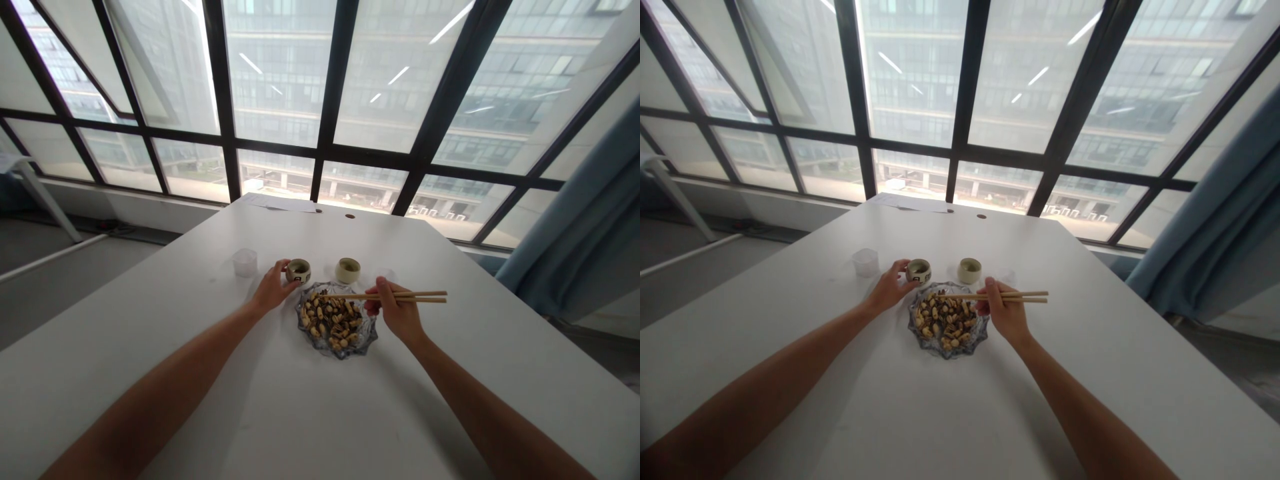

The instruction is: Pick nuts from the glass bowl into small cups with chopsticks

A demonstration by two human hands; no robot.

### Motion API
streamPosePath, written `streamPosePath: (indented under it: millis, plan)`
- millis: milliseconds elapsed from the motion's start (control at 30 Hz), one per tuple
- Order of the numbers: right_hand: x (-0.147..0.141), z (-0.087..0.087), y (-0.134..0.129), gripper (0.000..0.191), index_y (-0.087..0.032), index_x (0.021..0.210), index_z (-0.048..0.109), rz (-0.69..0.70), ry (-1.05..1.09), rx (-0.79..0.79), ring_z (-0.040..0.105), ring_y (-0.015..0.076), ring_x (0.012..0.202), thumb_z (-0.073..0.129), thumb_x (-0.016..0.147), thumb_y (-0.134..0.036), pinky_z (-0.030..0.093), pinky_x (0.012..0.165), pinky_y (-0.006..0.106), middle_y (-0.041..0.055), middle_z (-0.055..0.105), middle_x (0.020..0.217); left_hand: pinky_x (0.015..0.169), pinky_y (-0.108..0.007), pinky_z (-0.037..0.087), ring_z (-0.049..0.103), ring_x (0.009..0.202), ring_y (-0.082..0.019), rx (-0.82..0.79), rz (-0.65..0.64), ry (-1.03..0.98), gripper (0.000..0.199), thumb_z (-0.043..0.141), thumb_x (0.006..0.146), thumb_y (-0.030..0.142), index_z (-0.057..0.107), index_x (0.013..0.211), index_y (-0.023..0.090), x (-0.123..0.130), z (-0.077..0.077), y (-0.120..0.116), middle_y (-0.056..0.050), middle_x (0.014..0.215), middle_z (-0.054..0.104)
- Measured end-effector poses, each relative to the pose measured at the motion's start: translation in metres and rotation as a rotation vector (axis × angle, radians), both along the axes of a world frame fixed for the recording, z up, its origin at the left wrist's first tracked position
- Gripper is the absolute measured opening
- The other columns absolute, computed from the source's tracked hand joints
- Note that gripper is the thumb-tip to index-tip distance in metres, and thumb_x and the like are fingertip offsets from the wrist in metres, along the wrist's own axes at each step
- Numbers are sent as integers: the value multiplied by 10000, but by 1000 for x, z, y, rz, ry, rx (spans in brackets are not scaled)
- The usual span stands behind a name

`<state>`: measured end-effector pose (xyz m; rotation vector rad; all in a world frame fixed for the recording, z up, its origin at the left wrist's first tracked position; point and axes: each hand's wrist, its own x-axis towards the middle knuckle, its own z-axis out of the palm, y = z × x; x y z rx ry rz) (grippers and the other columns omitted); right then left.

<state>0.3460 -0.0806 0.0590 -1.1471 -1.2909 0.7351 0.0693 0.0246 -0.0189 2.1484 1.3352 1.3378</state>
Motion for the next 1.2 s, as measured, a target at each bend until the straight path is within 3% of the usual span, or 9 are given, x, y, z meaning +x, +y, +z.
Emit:
streamPosePath:
  millis: [133, 267, 367, 433, 500, 600, 867, 1000, 1200]
  plan:
    - [12, -12, 16, 546, -154, 645, 667, 2, 245, -67, 548, 129, 352, 661, 771, -685, 446, 337, 226, 37, 620, 457, 1075, -492, 407, 540, 1270, -301, 148, 84, 147, 516, 695, 797, 374, 502, 1252, 225, -3, 13, -9, -136, 1358, 583]
    - [24, -26, 32, 498, -159, 616, 613, -32, 501, -182, 523, 117, 335, 681, 801, -616, 415, 311, 205, 26, 587, 426, 1171, -552, 193, 360, 1414, -343, 257, 325, 298, 481, 604, 857, 412, 501, 1276, 200, -22, 30, -18, -162, 1524, 412]
    - [29, -35, 35, 457, -168, 613, 594, -28, 618, -219, 506, 110, 329, 663, 849, -553, 405, 308, 196, 9, 563, 407, 1150, -586, 194, 283, 1439, -393, 191, 558, 285, 641, 639, 813, 434, 424, 1348, 153, -45, 27, -12, -223, 1562, 310]
    - [29, -39, 34, 451, -173, 606, 591, -13, 661, -229, 504, 111, 333, 662, 856, -542, 410, 313, 200, 2, 555, 401, 1115, -605, 262, 323, 1406, -427, 93, 640, 217, 739, 686, 762, 427, 389, 1368, 126, -60, 17, -2, -262, 1514, 353]
    - [27, -43, 31, 454, -174, 602, 595, 2, 675, -230, 504, 113, 335, 677, 841, -551, 412, 316, 205, 0, 553, 401, 1070, -570, 363, 435, 1329, -407, 9, 622, 119, 761, 696, 746, 381, 363, 1379, 120, -72, 7, 9, -255, 1425, 454]
    - [24, -48, 26, 462, -166, 604, 605, 7, 676, -204, 513, 113, 341, 707, 802, -571, 410, 319, 205, 1, 555, 408, 1045, -503, 439, 528, 1239, -343, 36, 533, 1, 742, 697, 720, 283, 362, 1369, 150, -78, 0, 18, -194, 1332, 530]
    - [23, -54, 24, 488, -168, 620, 611, -22, 630, -94, 515, 122, 331, 724, 737, -628, 412, 320, 228, -3, 566, 417, 1079, -490, 435, 517, 1224, -304, 319, 330, 86, 685, 606, 697, 95, 410, 1350, 160, -67, 13, 8, -152, 1274, 542]
    - [22, -53, 24, 500, -163, 602, 618, -31, 651, -103, 506, 112, 331, 760, 684, -635, 404, 317, 217, -3, 567, 416, 1076, -483, 435, 520, 1237, -307, 263, 377, 67, 670, 633, 717, 157, 402, 1346, 160, -65, 14, 6, -160, 1294, 545]
    - [19, -53, 22, 504, -166, 603, 619, -22, 625, -104, 514, 121, 331, 744, 698, -644, 421, 325, 229, 0, 563, 408, 1017, -558, 434, 562, 1212, -357, -105, 601, 38, 725, 684, 744, 367, 369, 1371, 188, -68, 14, 6, -172, 1329, 573]
